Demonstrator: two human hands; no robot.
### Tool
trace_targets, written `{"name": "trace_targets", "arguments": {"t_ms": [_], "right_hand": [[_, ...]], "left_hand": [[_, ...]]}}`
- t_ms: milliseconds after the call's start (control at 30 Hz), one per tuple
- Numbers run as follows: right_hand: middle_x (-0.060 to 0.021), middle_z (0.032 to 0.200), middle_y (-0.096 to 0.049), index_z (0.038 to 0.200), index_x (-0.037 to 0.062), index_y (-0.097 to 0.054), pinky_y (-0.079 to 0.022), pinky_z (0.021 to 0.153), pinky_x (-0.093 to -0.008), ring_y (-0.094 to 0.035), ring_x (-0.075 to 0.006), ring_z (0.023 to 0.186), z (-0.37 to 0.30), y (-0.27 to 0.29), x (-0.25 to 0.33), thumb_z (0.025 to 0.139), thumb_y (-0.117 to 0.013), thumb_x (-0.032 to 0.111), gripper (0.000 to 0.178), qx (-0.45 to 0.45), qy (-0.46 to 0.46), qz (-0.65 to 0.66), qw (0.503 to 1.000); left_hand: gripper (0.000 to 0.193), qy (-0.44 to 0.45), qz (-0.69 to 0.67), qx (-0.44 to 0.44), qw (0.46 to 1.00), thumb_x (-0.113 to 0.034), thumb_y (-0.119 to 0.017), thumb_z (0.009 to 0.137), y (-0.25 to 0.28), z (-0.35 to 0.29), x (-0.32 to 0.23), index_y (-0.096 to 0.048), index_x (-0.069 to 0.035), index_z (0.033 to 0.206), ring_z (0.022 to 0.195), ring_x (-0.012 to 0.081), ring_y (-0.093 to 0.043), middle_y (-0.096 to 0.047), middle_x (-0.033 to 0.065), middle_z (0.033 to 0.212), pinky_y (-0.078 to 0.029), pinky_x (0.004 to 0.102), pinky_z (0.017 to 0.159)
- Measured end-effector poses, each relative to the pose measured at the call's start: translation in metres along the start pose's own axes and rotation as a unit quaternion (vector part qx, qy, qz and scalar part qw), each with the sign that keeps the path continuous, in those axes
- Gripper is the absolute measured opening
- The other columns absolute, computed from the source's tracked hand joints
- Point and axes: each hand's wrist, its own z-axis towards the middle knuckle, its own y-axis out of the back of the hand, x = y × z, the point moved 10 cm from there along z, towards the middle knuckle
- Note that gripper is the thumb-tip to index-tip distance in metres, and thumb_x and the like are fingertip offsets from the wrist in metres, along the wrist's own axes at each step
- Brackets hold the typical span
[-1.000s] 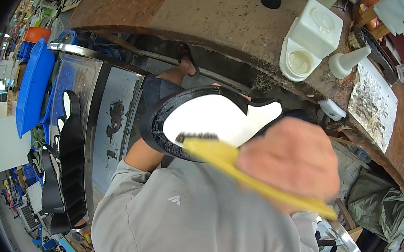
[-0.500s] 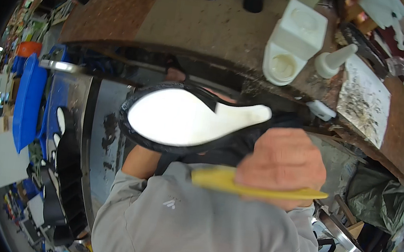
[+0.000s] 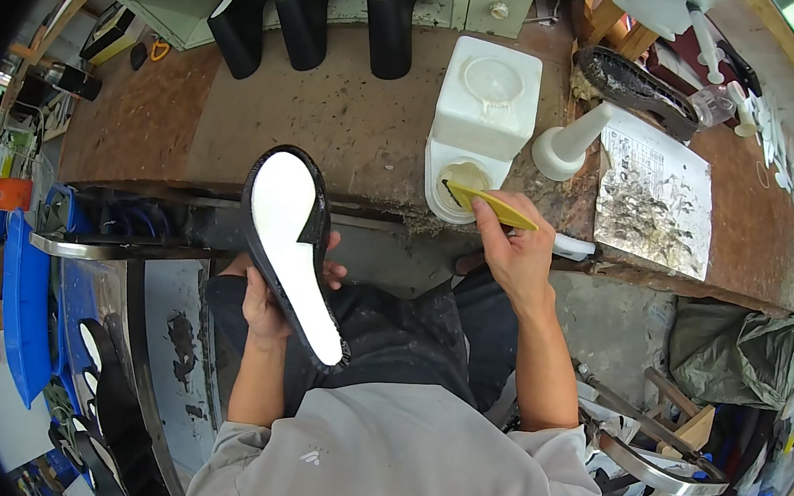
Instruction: The person is applying glue to the edges of shoe soles using a yellow spreader tool.
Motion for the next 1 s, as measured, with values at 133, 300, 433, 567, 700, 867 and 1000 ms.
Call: {"name": "trace_targets", "arguments": {"t_ms": [133, 300, 433, 567, 700, 867, 1000], "right_hand": [[-0.0077, 0.083, -0.066, 0.094, -0.0032, -0.068, -0.047, 0.061, -0.0243, -0.059, -0.0117, 0.068, 0.003, -0.009, 0.0, 0.086, -0.067, 0.006, 0.012, 0.035, -0.023, -0.013, 0.999], [-0.0011, 0.075, -0.063, 0.095, -0.0011, -0.068, -0.044, 0.056, -0.0201, -0.055, -0.006, 0.064, 0.003, -0.004, -0.021, 0.088, -0.067, 0.009, 0.013, 0.019, -0.123, 0.128, 0.984], [0.0005, 0.072, -0.062, 0.093, -0.0012, -0.067, -0.04, 0.051, -0.0192, -0.051, -0.0038, 0.058, 0.001, 0.012, -0.026, 0.087, -0.068, 0.011, 0.014, 0.01, -0.186, 0.154, 0.97], [-0.0045, 0.074, -0.064, 0.09, -0.003, -0.065, -0.042, 0.049, -0.0213, -0.053, -0.0073, 0.055, -0.004, 0.011, 0.022, 0.085, -0.068, 0.006, 0.011, 0.072, -0.174, 0.307, 0.933], [-0.0081, 0.076, -0.064, 0.09, -0.0041, -0.065, -0.043, 0.048, -0.0224, -0.055, -0.0094, 0.054, 0.0, 0.009, 0.074, 0.084, -0.067, 0.002, 0.009, 0.023, -0.13, 0.392, 0.91], [-0.0073, 0.077, -0.064, 0.093, -0.0044, -0.066, -0.04, 0.05, -0.0209, -0.053, -0.0074, 0.056, 0.016, -0.019, 0.143, 0.085, -0.067, 0.002, 0.011, 0.112, 0.03, 0.294, 0.949], [-0.011, 0.081, -0.061, 0.093, -0.0058, -0.063, -0.04, 0.05, -0.0205, -0.053, -0.01, 0.057, 0.025, -0.006, 0.157, 0.087, -0.065, 0.01, 0.017, 0.061, 0.025, 0.237, 0.969]], "left_hand": [[0.091, 0.026, 0.033, 0.005, 0.999, -0.068, -0.043, 0.086, 0.013, 0.002, 0.019, -0.024, -0.002, 0.146, 0.101, 0.0324, -0.06, -0.041, 0.026, 0.139, -0.05, 0.0371, 0.083], [0.089, 0.035, 0.115, -0.01, 0.993, -0.066, -0.047, 0.086, 0.044, 0.003, 0.034, -0.032, 0.002, 0.141, 0.099, 0.0341, -0.062, -0.05, 0.0245, 0.13, -0.052, 0.0396, 0.082], [0.086, 0.013, 0.145, -0.021, 0.989, -0.06, -0.057, 0.084, 0.051, 0.002, 0.029, -0.041, 0.009, 0.132, 0.094, 0.0379, -0.065, -0.06, 0.0253, 0.114, -0.054, 0.0444, 0.083], [0.067, 0.014, 0.12, -0.013, 0.993, -0.048, -0.065, 0.083, 0.029, 0.002, 0.02, -0.056, 0.007, 0.12, 0.1, 0.0184, -0.061, -0.065, 0.0101, 0.11, -0.045, 0.029, 0.089], [0.068, -0.046, 0.173, 0.02, 0.984, -0.051, -0.068, 0.081, -0.008, 0.0, -0.001, -0.058, 0.007, 0.115, 0.098, 0.0208, -0.062, -0.066, 0.0117, 0.107, -0.046, 0.031, 0.086], [0.065, -0.095, 0.171, 0.117, 0.974, -0.051, -0.07, 0.08, -0.046, -0.012, -0.017, -0.062, 0.007, 0.11, 0.105, 0.0279, -0.06, -0.064, 0.0162, 0.112, -0.044, 0.0374, 0.093], [0.056, -0.106, 0.197, 0.159, 0.961, -0.046, -0.07, 0.081, -0.057, -0.021, -0.022, -0.064, 0.005, 0.105, 0.106, 0.0307, -0.06, -0.064, 0.0173, 0.112, -0.043, 0.039, 0.094]]}}
